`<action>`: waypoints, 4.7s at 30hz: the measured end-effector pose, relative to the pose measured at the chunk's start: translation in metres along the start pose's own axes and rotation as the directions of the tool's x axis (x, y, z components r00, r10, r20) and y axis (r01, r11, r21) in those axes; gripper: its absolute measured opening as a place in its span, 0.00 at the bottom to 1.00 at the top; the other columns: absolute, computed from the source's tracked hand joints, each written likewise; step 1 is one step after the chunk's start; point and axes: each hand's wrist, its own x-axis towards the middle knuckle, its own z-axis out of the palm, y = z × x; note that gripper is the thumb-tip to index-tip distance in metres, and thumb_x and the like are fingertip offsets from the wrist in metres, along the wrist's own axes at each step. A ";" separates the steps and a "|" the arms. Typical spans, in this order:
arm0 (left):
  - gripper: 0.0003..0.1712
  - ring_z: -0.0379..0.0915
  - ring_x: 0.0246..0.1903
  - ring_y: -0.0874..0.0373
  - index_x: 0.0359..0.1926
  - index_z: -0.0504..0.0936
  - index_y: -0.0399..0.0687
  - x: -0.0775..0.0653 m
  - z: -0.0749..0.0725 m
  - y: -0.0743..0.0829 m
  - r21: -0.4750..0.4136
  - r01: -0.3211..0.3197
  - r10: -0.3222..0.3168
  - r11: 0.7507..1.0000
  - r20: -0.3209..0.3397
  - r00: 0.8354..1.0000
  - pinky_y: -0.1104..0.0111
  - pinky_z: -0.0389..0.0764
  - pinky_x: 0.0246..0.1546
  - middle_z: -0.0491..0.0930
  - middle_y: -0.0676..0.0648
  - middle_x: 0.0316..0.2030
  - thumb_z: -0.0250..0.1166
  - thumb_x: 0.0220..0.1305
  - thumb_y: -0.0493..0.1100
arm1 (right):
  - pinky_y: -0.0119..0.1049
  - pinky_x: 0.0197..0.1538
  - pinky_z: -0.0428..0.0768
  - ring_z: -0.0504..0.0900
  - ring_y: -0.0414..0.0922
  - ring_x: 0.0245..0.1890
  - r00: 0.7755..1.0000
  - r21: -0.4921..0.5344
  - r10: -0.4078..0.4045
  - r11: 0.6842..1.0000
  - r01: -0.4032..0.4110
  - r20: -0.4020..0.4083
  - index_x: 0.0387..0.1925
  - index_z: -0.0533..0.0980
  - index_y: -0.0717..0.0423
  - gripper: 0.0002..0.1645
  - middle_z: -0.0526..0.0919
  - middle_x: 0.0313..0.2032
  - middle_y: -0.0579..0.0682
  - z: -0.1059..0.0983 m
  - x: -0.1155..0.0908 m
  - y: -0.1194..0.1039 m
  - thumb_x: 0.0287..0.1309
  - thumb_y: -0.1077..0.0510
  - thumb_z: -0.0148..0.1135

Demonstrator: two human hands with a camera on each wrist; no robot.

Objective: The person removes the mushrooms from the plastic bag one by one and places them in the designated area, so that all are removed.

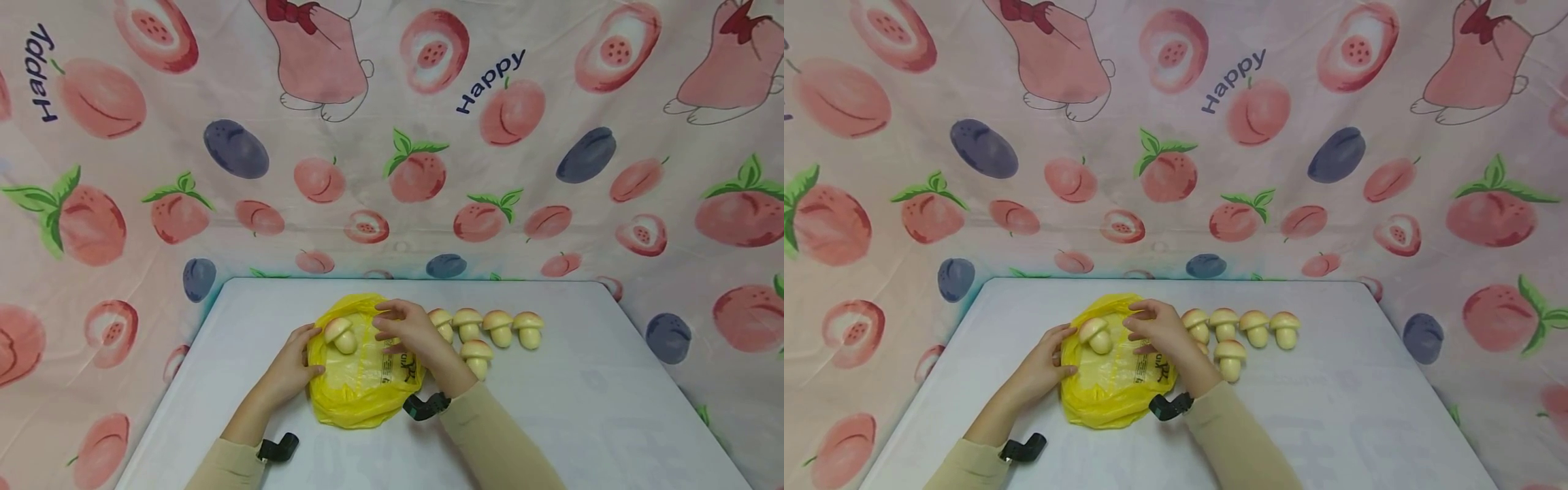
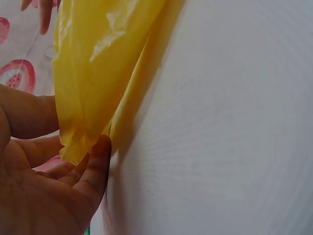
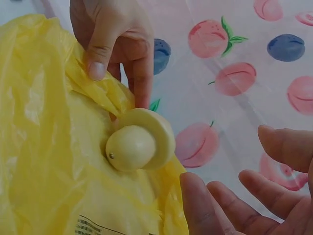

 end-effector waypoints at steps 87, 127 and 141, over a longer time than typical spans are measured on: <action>0.44 0.47 0.85 0.36 0.83 0.61 0.43 -0.001 -0.001 -0.001 -0.004 0.012 -0.012 1.000 0.011 1.000 0.41 0.56 0.82 0.48 0.41 0.86 0.68 0.71 0.33 | 0.55 0.51 0.92 0.88 0.49 0.43 0.995 -0.095 0.044 0.994 -0.053 -0.086 0.62 0.82 0.50 0.27 0.84 0.55 0.57 0.046 0.023 0.011 0.63 0.50 0.78; 0.44 0.46 0.85 0.35 0.83 0.61 0.41 -0.001 0.002 -0.001 0.011 -0.006 0.006 1.000 0.003 1.000 0.41 0.55 0.82 0.48 0.40 0.86 0.68 0.71 0.33 | 0.53 0.49 0.92 0.86 0.49 0.45 0.983 0.021 0.032 0.999 -0.029 -0.180 0.65 0.80 0.57 0.27 0.80 0.60 0.62 -0.028 -0.030 0.016 0.67 0.58 0.73; 0.44 0.46 0.85 0.35 0.83 0.60 0.41 0.000 0.002 0.000 0.001 0.005 -0.005 1.000 0.003 1.000 0.42 0.57 0.81 0.47 0.40 0.86 0.68 0.71 0.33 | 0.51 0.51 0.92 0.87 0.48 0.46 0.979 -0.033 0.000 0.999 -0.007 -0.206 0.68 0.78 0.57 0.30 0.78 0.62 0.63 -0.054 -0.048 0.008 0.68 0.54 0.72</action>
